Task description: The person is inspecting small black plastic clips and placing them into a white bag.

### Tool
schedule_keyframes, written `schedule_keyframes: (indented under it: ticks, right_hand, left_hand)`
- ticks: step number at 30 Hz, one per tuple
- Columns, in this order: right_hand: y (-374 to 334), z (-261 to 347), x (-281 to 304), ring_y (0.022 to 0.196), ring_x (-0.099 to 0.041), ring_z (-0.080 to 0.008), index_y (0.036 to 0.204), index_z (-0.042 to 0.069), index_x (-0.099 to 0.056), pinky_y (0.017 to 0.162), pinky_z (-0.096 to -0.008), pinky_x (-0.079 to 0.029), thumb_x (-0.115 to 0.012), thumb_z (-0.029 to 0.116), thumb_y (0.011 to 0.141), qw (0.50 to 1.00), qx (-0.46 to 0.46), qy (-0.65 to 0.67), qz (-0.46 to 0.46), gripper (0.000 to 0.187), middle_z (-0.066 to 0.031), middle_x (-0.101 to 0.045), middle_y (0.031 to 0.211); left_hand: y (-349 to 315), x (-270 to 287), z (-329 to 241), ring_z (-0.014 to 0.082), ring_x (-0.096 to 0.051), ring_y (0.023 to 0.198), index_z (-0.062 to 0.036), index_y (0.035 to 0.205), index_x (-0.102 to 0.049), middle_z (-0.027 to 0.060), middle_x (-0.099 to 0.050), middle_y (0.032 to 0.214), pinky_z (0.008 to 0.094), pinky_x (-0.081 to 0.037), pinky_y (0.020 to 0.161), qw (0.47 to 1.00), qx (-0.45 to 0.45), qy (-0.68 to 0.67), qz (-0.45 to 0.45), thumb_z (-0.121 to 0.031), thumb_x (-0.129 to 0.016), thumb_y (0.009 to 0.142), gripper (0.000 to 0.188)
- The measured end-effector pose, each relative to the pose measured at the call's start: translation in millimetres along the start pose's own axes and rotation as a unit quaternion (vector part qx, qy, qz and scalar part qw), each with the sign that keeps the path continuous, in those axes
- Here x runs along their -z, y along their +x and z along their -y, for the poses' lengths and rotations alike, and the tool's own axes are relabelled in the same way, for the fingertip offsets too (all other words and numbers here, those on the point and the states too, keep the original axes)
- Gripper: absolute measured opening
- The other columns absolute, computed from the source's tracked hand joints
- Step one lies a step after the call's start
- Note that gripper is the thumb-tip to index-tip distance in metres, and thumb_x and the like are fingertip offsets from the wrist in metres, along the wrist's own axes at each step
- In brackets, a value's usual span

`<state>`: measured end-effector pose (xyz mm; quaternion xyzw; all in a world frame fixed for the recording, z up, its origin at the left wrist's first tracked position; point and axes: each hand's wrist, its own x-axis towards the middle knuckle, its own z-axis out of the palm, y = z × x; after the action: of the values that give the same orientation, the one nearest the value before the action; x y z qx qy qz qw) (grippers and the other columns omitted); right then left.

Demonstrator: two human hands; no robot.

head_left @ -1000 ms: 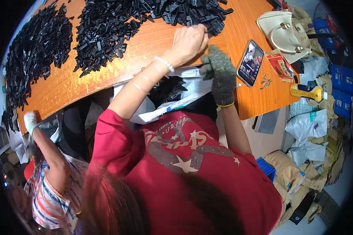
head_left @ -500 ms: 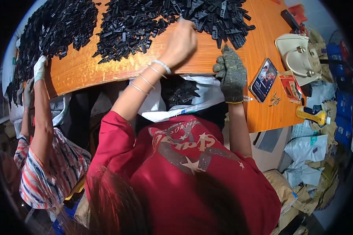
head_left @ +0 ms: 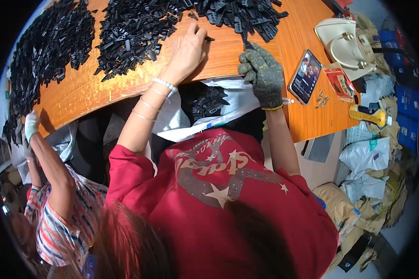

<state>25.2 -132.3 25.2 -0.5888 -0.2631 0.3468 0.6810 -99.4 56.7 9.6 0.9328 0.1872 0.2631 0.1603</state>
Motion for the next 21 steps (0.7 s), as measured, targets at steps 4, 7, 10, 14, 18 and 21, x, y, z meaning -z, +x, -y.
schedule_keyframes:
  ticks: [4,7,10,14,18,21]
  right_hand:
    - [-0.8,-9.9,0.3,0.071,-0.065,-0.0112,0.121,-0.005,-0.055,0.053,-0.0184,-0.049,-0.057,0.01,0.088,0.999,0.023,0.028,0.003,0.036,-0.0123,-0.067,0.1]
    - [-5.1,0.6,-2.6,0.071,-0.064,-0.0102,0.122,-0.003,-0.055,0.054,-0.0183,-0.05,-0.059,0.009,0.088,0.998,-0.03,0.047,-0.02,0.036,-0.0114,-0.066,0.099]
    - [-6.4,4.2,-8.3,0.067,-0.06,-0.0087,0.12,-0.004,-0.057,0.052,-0.0174,-0.046,-0.056,0.011,0.089,0.999,-0.03,0.01,-0.037,0.034,-0.0091,-0.065,0.091]
    - [-5.6,4.7,-11.2,0.061,-0.058,-0.0073,0.118,-0.005,-0.058,0.049,-0.016,-0.042,-0.056,0.011,0.089,0.996,-0.045,0.007,-0.07,0.033,-0.0073,-0.064,0.084]
    - [-2.9,2.4,-9.8,0.061,-0.058,-0.0074,0.116,-0.005,-0.059,0.048,-0.0162,-0.041,-0.058,0.01,0.087,0.997,-0.038,-0.011,-0.063,0.033,-0.0073,-0.064,0.084]
    - [-2.6,-1.4,-4.5,0.073,-0.064,-0.0087,0.117,0.0,-0.06,0.053,-0.019,-0.048,-0.062,0.018,0.088,0.998,-0.034,-0.043,-0.035,0.035,-0.0049,-0.067,0.094]
  left_hand:
    - [-11.0,0.9,-10.7,0.0306,-0.06,0.069,0.0002,0.086,-0.052,0.0171,-0.05,0.094,0.0392,-0.048,0.052,0.994,-0.057,0.091,0.014,-0.007,-0.057,0.077,0.012]
    - [-12.0,-1.0,-11.7,0.0232,-0.061,0.072,0.0003,0.085,-0.051,0.0132,-0.051,0.091,0.0306,-0.051,0.052,0.979,-0.116,0.165,0.029,-0.006,-0.053,0.079,0.009]
    - [-13.7,-2.4,-12.6,0.0239,-0.061,0.073,0.0005,0.085,-0.051,0.0131,-0.051,0.089,0.0301,-0.052,0.054,0.974,-0.17,0.145,0.041,-0.006,-0.053,0.078,0.01]
    - [-13.7,3.1,-17.2,0.0291,-0.059,0.074,-0.0006,0.091,-0.051,0.0133,-0.05,0.091,0.0359,-0.05,0.056,0.987,-0.155,0.008,0.045,-0.01,-0.056,0.083,0.013]
    - [-15.0,-0.4,-11.9,0.0337,-0.058,0.076,-0.0034,0.096,-0.051,0.0138,-0.049,0.092,0.0421,-0.047,0.058,0.987,-0.138,-0.066,0.042,-0.015,-0.059,0.087,0.017]
    - [-15.4,-3.1,-14.7,0.0334,-0.058,0.076,-0.003,0.096,-0.053,0.0138,-0.05,0.092,0.0415,-0.047,0.06,0.987,-0.135,-0.078,0.045,-0.011,-0.059,0.085,0.015]
